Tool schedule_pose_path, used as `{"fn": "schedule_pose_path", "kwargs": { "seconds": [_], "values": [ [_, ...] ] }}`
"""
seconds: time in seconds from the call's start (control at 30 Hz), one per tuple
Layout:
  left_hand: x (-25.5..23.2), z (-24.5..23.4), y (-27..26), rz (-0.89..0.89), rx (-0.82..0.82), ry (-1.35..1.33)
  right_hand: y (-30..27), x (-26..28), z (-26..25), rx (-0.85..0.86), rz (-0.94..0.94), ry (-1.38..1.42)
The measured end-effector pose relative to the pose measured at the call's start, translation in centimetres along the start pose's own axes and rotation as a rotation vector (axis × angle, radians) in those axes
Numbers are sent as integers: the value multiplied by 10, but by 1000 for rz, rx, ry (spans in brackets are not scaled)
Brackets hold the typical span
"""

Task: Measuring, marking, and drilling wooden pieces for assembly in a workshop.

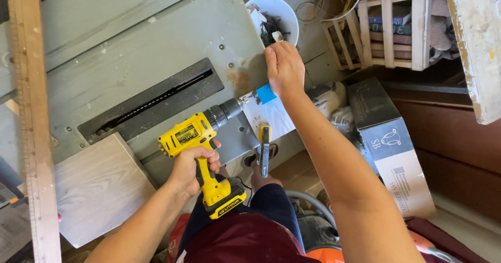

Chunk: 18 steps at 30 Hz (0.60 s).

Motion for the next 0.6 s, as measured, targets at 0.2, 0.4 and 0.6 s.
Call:
{"fn": "schedule_pose_path", "kwargs": {
  "seconds": [0.2, 0.4, 0.6],
  "values": [
    [-2, 3, -1, 7, 4, 35, 1, 2, -2, 8, 0, 3],
    [-4, 7, -2, 5, 1, 33, 0, 2, -1, 6, 17, 10],
    [-4, 7, 0, -7, 2, 45, 0, 3, -1, -9, 9, 13]
  ]
}}
Point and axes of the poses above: each hand's wrist, its own y-axis towards the middle knuckle, its own z-axis out of the palm, x = y × z, the point moved 7 cm from there along y, towards the middle knuckle, and after that the axes turned 6 degrees about z, right-handed, at the moved point
